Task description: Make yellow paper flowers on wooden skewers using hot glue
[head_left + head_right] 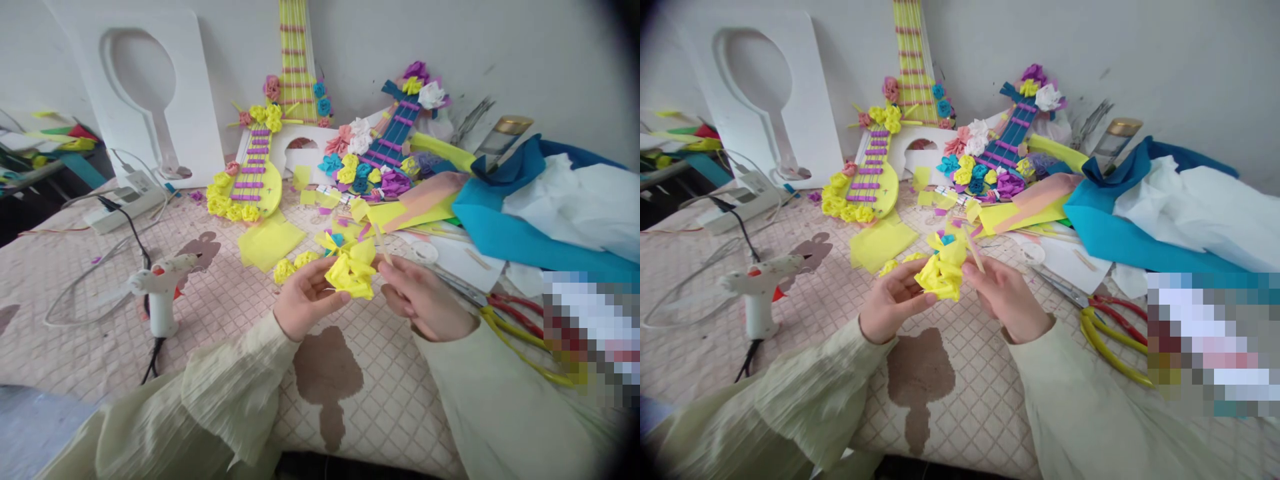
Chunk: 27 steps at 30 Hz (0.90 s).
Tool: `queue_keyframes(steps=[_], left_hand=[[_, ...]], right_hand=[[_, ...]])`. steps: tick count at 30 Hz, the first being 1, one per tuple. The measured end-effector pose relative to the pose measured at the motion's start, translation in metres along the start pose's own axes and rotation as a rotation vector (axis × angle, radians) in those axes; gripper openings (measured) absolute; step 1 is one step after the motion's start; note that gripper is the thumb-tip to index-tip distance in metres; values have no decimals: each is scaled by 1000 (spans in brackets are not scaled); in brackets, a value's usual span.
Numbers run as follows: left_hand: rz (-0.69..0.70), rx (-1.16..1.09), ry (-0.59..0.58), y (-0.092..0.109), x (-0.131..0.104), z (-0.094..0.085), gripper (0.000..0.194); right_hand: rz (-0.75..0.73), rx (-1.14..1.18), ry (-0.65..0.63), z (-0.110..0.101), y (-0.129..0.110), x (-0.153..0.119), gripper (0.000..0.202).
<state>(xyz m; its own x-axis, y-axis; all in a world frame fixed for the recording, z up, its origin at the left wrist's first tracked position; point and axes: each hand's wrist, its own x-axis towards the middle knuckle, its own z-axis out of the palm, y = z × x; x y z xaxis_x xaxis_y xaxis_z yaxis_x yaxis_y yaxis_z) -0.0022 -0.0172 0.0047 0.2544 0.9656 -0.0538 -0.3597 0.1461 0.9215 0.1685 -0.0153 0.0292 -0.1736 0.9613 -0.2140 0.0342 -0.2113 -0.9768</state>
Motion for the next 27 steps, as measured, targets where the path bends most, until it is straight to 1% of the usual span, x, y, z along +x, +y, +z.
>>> queue_keyframes(steps=[4, 6, 8, 11, 14, 17, 19, 23, 27], left_hand=[[-68, -33, -111, -1, -2, 1, 42], [-67, -33, -158, -2, -2, 0, 38], [-56, -30, -180, -4, -1, -1, 32], [-60, -8, -165, -6, 0, -1, 27], [-119, 9, -121, -5, 1, 0, 28], [-219, -103, -81, -4, 0, 0, 34], [-248, -187, -87, -3, -1, 1, 37], [-219, -210, -114, -2, -3, 3, 31], [-230, -182, -112, -4, -2, 4, 33]], right_hand=[[-4, 86, 44, -3, 3, 2, 29], [0, 101, 53, -2, 6, 2, 28], [-3, 84, 35, -1, 7, 1, 27], [-27, 19, -36, 2, 7, -2, 25], [-43, -36, -77, 4, 5, -4, 25], [-31, -12, -18, 4, 5, -4, 27], [-27, 39, 25, 3, 5, -3, 28], [-44, 109, 61, 2, 7, -2, 28], [-39, 93, 36, 3, 8, -3, 28]])
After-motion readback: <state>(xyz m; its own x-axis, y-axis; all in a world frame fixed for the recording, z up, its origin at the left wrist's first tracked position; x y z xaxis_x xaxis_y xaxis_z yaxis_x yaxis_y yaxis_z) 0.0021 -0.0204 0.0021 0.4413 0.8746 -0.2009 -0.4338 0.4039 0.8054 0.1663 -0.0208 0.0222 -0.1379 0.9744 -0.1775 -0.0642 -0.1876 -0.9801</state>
